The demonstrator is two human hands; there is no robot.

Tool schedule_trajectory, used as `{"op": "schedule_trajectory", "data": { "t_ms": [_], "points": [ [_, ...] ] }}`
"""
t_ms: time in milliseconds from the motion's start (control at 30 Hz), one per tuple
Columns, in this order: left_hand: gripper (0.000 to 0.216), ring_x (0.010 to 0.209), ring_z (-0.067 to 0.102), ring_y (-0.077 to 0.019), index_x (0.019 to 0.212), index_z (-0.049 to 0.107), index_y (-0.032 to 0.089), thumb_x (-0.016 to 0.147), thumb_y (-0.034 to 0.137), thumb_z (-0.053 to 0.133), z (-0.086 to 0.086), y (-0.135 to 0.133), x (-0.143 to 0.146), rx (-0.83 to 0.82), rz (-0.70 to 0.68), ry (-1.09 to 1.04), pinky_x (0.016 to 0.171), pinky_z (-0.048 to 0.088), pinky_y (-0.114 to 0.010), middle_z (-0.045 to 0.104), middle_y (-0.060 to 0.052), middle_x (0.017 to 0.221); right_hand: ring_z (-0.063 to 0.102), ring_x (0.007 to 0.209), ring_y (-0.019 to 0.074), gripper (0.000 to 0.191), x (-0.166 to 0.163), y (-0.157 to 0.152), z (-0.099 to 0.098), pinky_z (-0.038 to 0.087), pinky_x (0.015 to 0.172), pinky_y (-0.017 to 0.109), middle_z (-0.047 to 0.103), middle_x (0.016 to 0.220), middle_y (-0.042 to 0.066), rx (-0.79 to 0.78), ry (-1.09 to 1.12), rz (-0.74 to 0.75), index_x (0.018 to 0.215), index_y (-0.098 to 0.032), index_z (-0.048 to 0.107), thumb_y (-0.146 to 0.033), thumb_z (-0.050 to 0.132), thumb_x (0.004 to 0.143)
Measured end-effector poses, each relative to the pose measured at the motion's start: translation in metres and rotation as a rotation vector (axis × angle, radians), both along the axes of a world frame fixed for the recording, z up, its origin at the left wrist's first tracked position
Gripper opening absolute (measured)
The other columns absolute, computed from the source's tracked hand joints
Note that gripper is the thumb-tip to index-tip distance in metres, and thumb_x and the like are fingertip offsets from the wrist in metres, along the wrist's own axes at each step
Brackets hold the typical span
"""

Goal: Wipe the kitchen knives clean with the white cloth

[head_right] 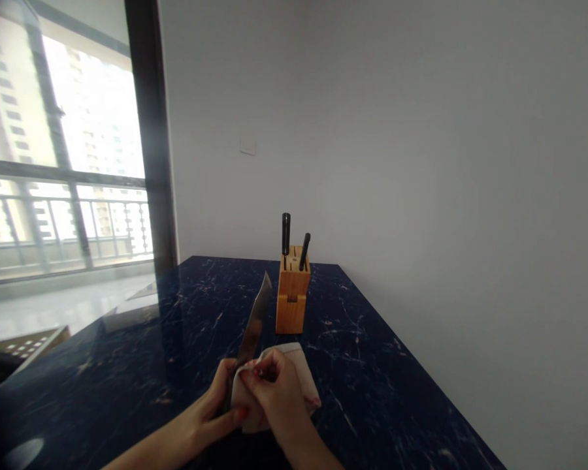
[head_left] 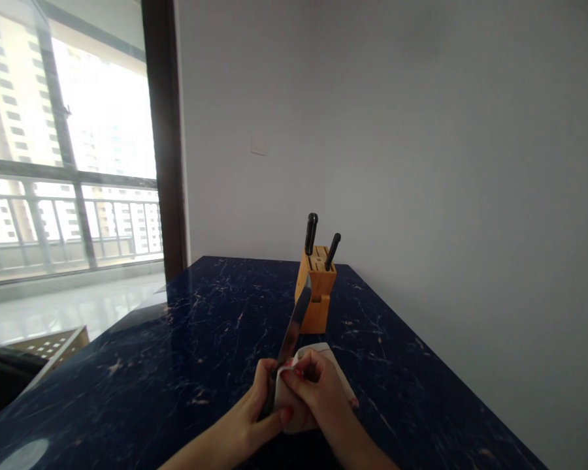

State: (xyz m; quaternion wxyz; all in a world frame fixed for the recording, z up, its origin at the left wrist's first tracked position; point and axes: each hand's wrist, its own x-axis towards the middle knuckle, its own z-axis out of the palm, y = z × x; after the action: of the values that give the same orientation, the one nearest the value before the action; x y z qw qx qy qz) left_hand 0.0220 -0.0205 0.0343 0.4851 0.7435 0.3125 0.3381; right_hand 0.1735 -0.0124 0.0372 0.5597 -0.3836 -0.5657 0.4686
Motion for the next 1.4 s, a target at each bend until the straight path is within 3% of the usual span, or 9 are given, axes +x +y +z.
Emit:
{"op": "schedule_trajectory", "data": {
  "t_ms": [133,300,500,900,1067,1267,1400],
  "points": [
    [0.05,0.115,0.039,-0.024,0.118,0.023,0.021,0.08,0.039,0.05,0.0,-0.001,0.0,-0.001,0.034,0.042,0.097,0.028,-0.037,0.045,-0.008,0.123,0.048,0.055,0.0109,0.032,0.001,0.004,-0.001,0.036,0.052,0.023,0.049,0.057,-0.005,-0.041,0.054,0.0,0.057,-0.021,0.041,-0.035,0.07,0.059],
    [0.046,0.11,0.043,-0.0243,0.115,0.025,0.021,0.081,0.041,0.048,-0.002,0.0,-0.001,0.024,0.002,0.033,0.094,0.032,-0.037,0.049,-0.007,0.117,0.047,0.056,0.0103,0.029,-0.001,0.004,-0.002,0.036,0.053,0.023,0.052,0.061,-0.004,-0.024,0.064,0.046,0.057,-0.02,0.043,-0.034,0.069,0.06],
    [0.05,0.111,0.042,-0.0257,0.118,0.026,0.022,0.079,0.04,0.05,-0.008,0.0,0.0,0.035,0.08,0.061,0.095,0.03,-0.038,0.047,-0.008,0.12,0.047,0.054,0.0103,0.031,0.0,0.003,-0.003,0.035,0.053,0.023,0.051,0.059,-0.005,-0.055,0.067,0.048,0.057,-0.021,0.041,-0.035,0.069,0.059],
    [0.042,0.107,0.046,-0.0222,0.113,0.028,0.021,0.079,0.031,0.05,-0.001,-0.002,0.001,0.044,0.033,0.017,0.092,0.033,-0.035,0.052,-0.006,0.114,0.049,0.058,0.0104,0.028,0.0,0.001,-0.003,0.036,0.055,0.023,0.055,0.065,-0.003,-0.047,0.075,0.07,0.059,-0.02,0.043,-0.03,0.07,0.06],
    [0.042,0.108,0.045,-0.0231,0.113,0.029,0.021,0.078,0.029,0.051,-0.005,-0.001,0.002,0.049,0.083,0.041,0.092,0.033,-0.035,0.052,-0.005,0.114,0.047,0.055,0.0091,0.03,0.0,0.004,-0.006,0.035,0.053,0.022,0.055,0.062,-0.003,-0.07,0.084,0.086,0.059,-0.019,0.043,-0.031,0.07,0.06],
    [0.041,0.11,0.044,-0.0223,0.113,0.032,0.022,0.079,0.033,0.052,0.002,-0.002,0.001,0.009,0.075,0.016,0.094,0.032,-0.033,0.051,-0.005,0.117,0.047,0.056,0.0096,0.028,0.002,0.005,-0.006,0.035,0.053,0.022,0.051,0.06,-0.005,-0.026,-0.019,0.013,0.059,-0.02,0.042,-0.033,0.067,0.063],
    [0.033,0.1,0.049,-0.0192,0.107,0.037,0.021,0.083,0.042,0.045,0.006,0.002,0.001,-0.114,0.04,-0.085,0.088,0.035,-0.03,0.057,-0.002,0.101,0.048,0.058,0.0115,0.024,0.009,0.012,-0.013,0.037,0.055,0.023,0.051,0.06,-0.004,-0.01,-0.153,-0.137,0.062,-0.02,0.045,-0.034,0.064,0.066]
  ]
}}
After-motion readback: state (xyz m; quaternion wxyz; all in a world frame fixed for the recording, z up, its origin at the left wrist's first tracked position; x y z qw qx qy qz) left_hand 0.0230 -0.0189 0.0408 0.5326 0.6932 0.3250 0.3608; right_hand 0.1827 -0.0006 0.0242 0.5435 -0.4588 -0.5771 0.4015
